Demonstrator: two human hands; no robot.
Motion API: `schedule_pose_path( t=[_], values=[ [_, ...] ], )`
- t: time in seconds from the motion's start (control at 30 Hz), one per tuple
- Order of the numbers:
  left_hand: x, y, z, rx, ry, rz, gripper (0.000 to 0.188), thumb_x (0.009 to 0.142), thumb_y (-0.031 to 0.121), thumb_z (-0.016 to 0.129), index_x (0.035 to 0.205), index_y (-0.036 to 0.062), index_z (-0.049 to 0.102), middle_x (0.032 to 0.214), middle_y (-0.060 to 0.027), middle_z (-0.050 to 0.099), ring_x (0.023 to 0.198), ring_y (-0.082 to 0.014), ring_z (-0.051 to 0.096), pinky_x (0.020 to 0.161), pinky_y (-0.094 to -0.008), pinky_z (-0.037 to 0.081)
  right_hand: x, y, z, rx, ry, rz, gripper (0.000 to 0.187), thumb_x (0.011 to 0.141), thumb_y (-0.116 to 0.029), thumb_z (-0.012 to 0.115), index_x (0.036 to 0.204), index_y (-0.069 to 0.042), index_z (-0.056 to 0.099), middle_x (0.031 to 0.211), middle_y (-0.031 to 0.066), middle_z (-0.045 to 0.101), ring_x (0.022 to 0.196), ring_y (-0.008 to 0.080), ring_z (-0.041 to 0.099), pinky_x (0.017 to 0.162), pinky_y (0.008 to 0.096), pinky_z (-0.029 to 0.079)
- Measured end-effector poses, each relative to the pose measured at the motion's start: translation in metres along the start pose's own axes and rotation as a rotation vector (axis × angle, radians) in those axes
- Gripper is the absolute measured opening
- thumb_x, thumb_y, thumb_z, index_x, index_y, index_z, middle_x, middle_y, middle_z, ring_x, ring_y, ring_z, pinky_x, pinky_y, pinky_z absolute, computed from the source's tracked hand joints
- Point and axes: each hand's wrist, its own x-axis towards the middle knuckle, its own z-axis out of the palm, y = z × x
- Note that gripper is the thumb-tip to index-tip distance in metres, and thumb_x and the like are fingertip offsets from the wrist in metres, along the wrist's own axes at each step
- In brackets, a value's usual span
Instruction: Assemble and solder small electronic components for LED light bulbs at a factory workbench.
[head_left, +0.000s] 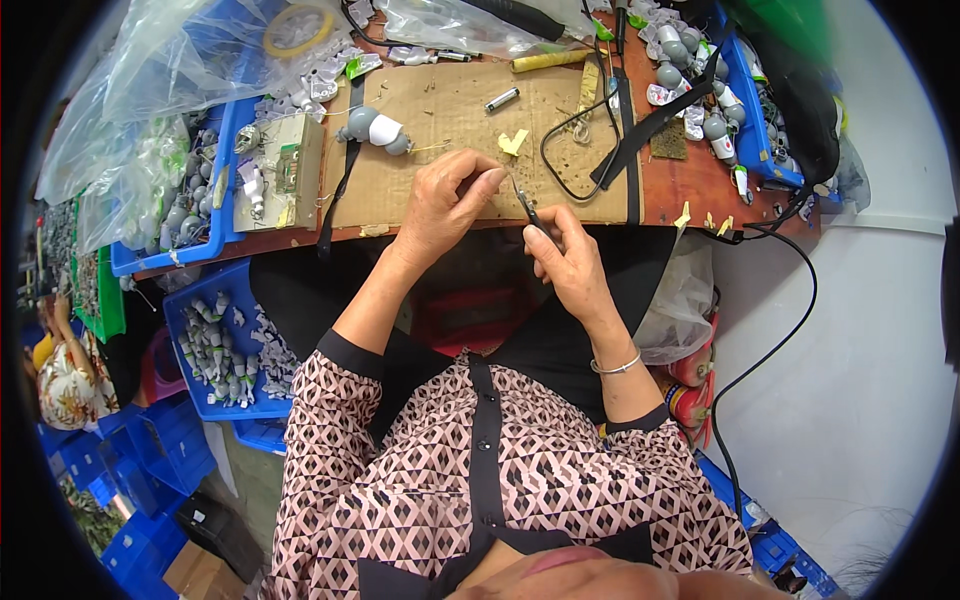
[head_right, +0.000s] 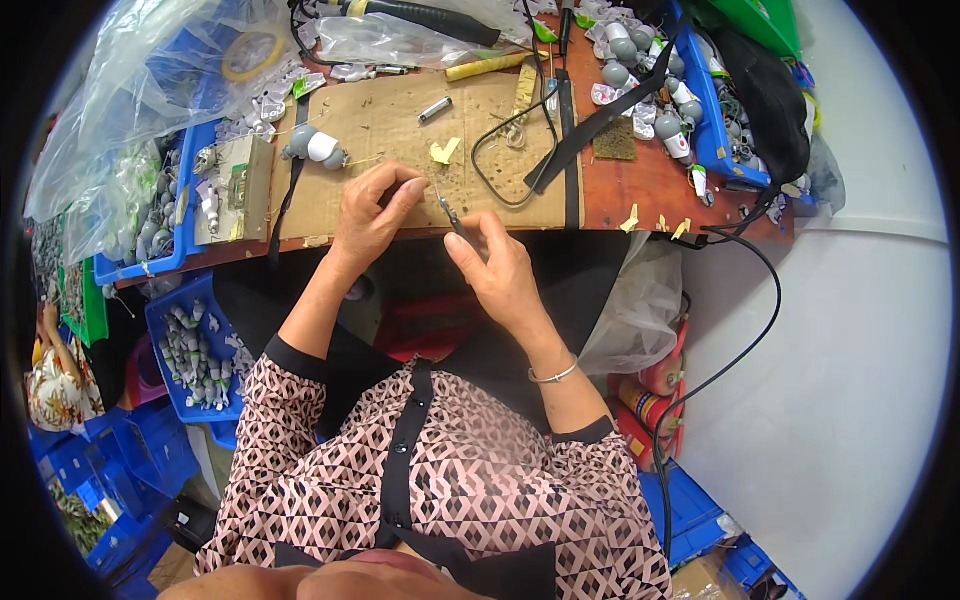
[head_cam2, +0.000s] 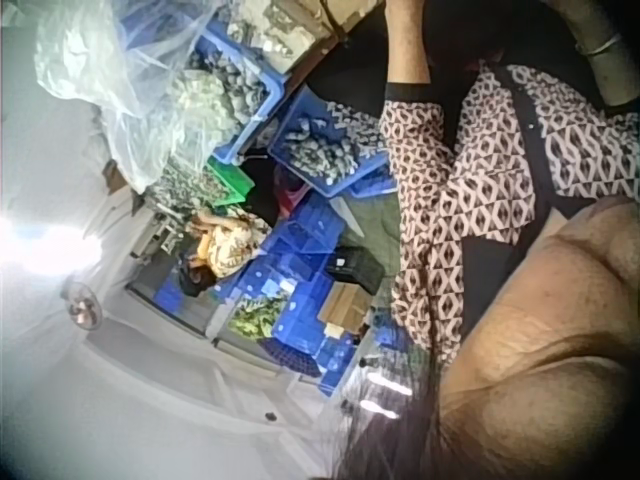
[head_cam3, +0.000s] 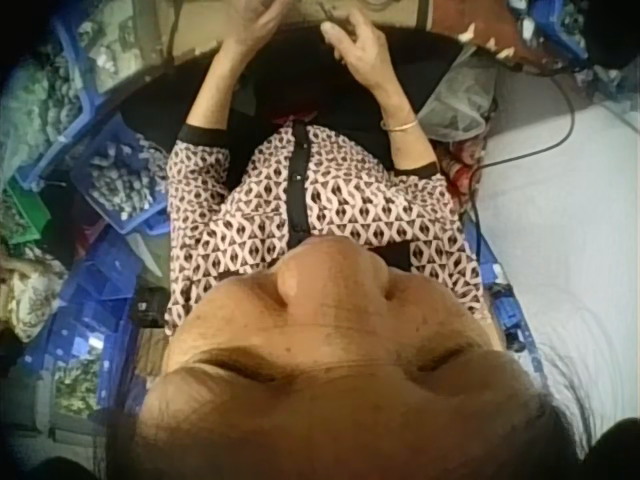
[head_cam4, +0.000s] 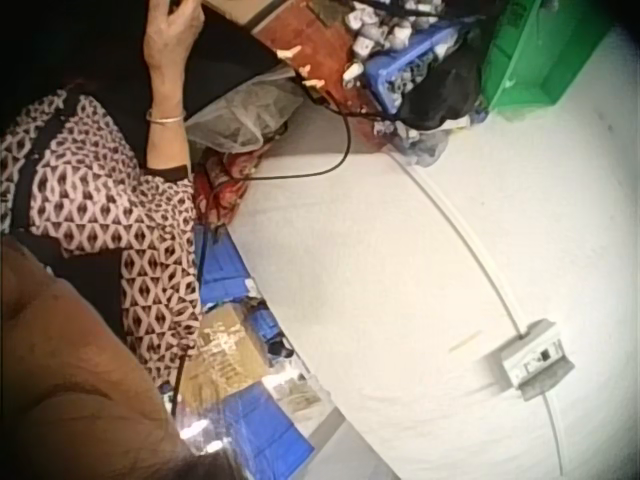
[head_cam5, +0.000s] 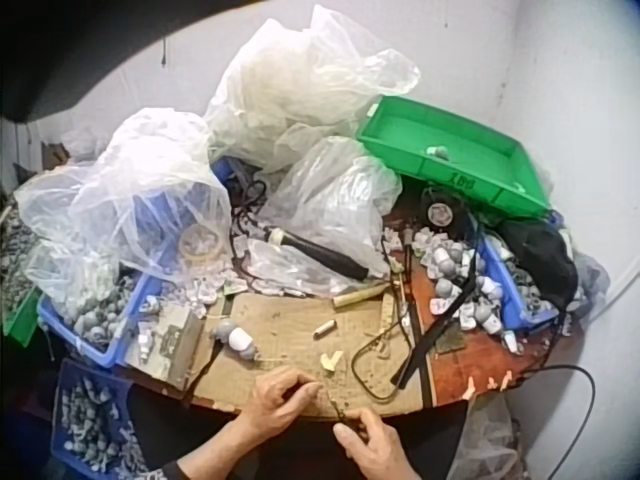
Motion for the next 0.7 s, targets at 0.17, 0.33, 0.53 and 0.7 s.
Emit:
schedule_pose_path(
  t=[0.17,0.33,0.53,0.7],
  values=[
    [-0.0005,-0.0024,-0.0009,0.014,0.0,0.022,0.013,0.09,0.013,0.068,0.086,0.0006,0.065,0.075,-0.01,0.064,0.069,-0.0254,0.062,0.064,-0.0357,0.048,0.0001,-0.0077,0.0011,0.024,-0.026,0.036,0.031,0.099,-0.031,0.061,0.11,-0.002,0.056,0.08,0.0029,0.062,0.063,0.007,0.055,0.056,0.0223,0.045],
    [-0.0003,-0.0015,-0.001,0.024,0.002,0.041,0.013,0.09,0.013,0.068,0.086,0.0005,0.065,0.075,-0.0104,0.064,0.07,-0.0265,0.062,0.064,-0.0363,0.048,0.0007,-0.0076,0.0008,0.052,-0.033,0.04,0.033,0.099,-0.033,0.061,0.11,-0.002,0.057,0.08,0.0035,0.062,0.064,0.0074,0.056,0.057,0.0225,0.045],
    [-0.0005,-0.0028,0.0,0.027,0.003,0.054,0.013,0.09,0.012,0.069,0.085,0.0003,0.064,0.075,-0.0105,0.064,0.07,-0.0272,0.062,0.064,-0.0368,0.048,0.0009,-0.0066,0.0017,0.063,-0.028,0.036,0.034,0.099,-0.033,0.061,0.111,-0.001,0.057,0.081,0.0036,0.062,0.064,0.0074,0.056,0.057,0.0227,0.045],
    [-0.0004,-0.0013,-0.0005,0.035,0.007,0.057,0.012,0.089,0.011,0.069,0.085,0.0002,0.064,0.075,-0.0105,0.064,0.07,-0.0273,0.061,0.064,-0.0369,0.047,0.0018,-0.0038,0.0016,0.027,-0.021,0.03,0.033,0.099,-0.032,0.061,0.11,-0.002,0.057,0.08,0.003,0.062,0.062,0.0069,0.055,0.056,0.0223,0.044]
  ],
)
